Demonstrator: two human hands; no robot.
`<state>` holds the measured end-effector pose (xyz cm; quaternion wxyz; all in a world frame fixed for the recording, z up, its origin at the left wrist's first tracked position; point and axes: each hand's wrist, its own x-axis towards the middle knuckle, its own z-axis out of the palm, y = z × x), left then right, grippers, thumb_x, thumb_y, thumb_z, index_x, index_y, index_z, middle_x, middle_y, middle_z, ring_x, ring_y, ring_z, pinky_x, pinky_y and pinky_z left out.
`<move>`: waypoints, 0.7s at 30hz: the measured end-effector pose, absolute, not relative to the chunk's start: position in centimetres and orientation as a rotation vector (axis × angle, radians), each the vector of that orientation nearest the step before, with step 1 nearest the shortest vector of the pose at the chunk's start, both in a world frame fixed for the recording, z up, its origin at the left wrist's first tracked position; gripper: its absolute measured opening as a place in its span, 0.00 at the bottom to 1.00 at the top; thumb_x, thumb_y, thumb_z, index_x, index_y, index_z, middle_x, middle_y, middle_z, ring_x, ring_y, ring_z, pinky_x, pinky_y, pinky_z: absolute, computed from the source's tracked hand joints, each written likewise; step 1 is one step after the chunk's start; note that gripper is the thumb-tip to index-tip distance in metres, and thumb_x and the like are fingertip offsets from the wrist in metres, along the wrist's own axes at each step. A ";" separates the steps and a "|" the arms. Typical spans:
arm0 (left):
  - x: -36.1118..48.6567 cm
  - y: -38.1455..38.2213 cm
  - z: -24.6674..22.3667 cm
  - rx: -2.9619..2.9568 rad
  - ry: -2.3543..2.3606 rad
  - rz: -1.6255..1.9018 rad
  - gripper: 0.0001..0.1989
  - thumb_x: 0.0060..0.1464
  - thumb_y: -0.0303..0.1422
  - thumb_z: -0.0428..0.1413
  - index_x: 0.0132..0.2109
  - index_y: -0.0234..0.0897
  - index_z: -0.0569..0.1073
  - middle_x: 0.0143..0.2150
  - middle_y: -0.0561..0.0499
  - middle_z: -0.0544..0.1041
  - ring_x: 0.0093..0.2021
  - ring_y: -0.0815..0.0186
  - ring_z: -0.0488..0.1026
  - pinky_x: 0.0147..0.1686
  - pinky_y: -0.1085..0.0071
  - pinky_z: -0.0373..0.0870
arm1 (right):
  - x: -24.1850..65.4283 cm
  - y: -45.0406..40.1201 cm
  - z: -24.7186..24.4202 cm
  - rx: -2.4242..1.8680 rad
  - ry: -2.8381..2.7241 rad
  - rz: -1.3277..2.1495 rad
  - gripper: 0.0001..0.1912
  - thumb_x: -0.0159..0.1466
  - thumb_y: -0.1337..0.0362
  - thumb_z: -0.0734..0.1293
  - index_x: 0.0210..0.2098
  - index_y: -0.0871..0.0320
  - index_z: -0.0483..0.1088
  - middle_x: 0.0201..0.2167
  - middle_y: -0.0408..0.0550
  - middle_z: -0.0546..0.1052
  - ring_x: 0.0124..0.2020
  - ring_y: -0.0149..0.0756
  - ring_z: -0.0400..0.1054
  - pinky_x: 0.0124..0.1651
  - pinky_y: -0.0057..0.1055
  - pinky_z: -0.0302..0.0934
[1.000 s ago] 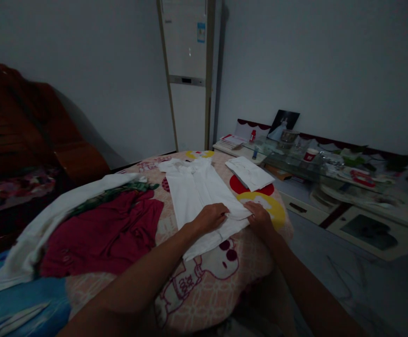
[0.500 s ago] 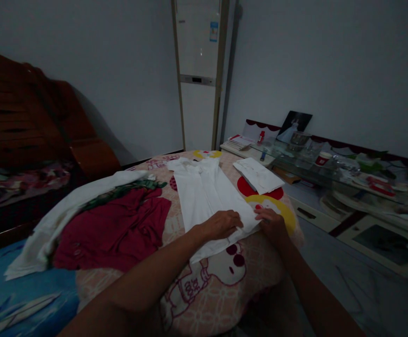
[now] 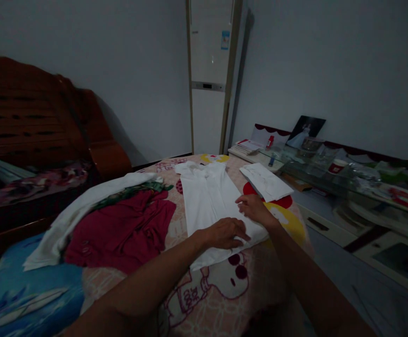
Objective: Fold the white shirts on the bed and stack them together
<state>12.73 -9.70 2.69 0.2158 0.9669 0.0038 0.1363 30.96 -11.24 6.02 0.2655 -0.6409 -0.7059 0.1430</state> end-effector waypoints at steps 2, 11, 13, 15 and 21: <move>12.5 -9.5 2.8 2.557 0.029 0.374 0.12 0.59 0.35 0.57 0.49 0.43 0.79 0.46 0.46 0.79 0.46 0.63 0.75 0.48 0.70 0.68 | 29.6 -9.4 5.6 -1.790 -1.998 0.327 0.15 0.61 0.70 0.62 0.44 0.62 0.76 0.35 0.52 0.81 0.37 0.36 0.75 0.44 0.30 0.65; 12.0 -6.7 3.2 2.210 0.347 0.472 0.11 0.58 0.36 0.56 0.34 0.34 0.80 0.31 0.50 0.80 0.32 0.68 0.75 0.33 0.76 0.68 | 26.4 -8.8 1.4 -2.121 -2.151 -0.070 0.14 0.70 0.62 0.56 0.46 0.57 0.72 0.36 0.53 0.81 0.39 0.41 0.76 0.37 0.30 0.61; 12.1 -4.2 3.4 2.169 0.627 0.622 0.12 0.57 0.34 0.55 0.30 0.33 0.78 0.25 0.53 0.77 0.28 0.70 0.72 0.29 0.77 0.66 | 26.4 -8.8 1.2 -2.101 -2.134 -0.111 0.15 0.71 0.63 0.55 0.45 0.58 0.72 0.36 0.54 0.81 0.39 0.40 0.76 0.38 0.29 0.61; 12.2 -1.0 3.6 2.102 0.907 0.768 0.07 0.55 0.31 0.56 0.34 0.34 0.78 0.27 0.53 0.77 0.28 0.70 0.72 0.31 0.76 0.66 | 26.4 -8.8 1.0 -2.096 -2.122 -0.156 0.17 0.71 0.65 0.53 0.46 0.59 0.72 0.36 0.55 0.80 0.39 0.39 0.76 0.39 0.29 0.61; 13.9 7.5 3.0 1.634 1.453 0.901 0.18 0.51 0.24 0.56 0.51 0.33 0.73 0.30 0.50 0.78 0.29 0.68 0.74 0.34 0.73 0.69 | 26.5 -8.5 0.7 -2.057 -2.141 -0.153 0.18 0.72 0.65 0.51 0.48 0.58 0.71 0.36 0.54 0.80 0.39 0.39 0.76 0.39 0.30 0.61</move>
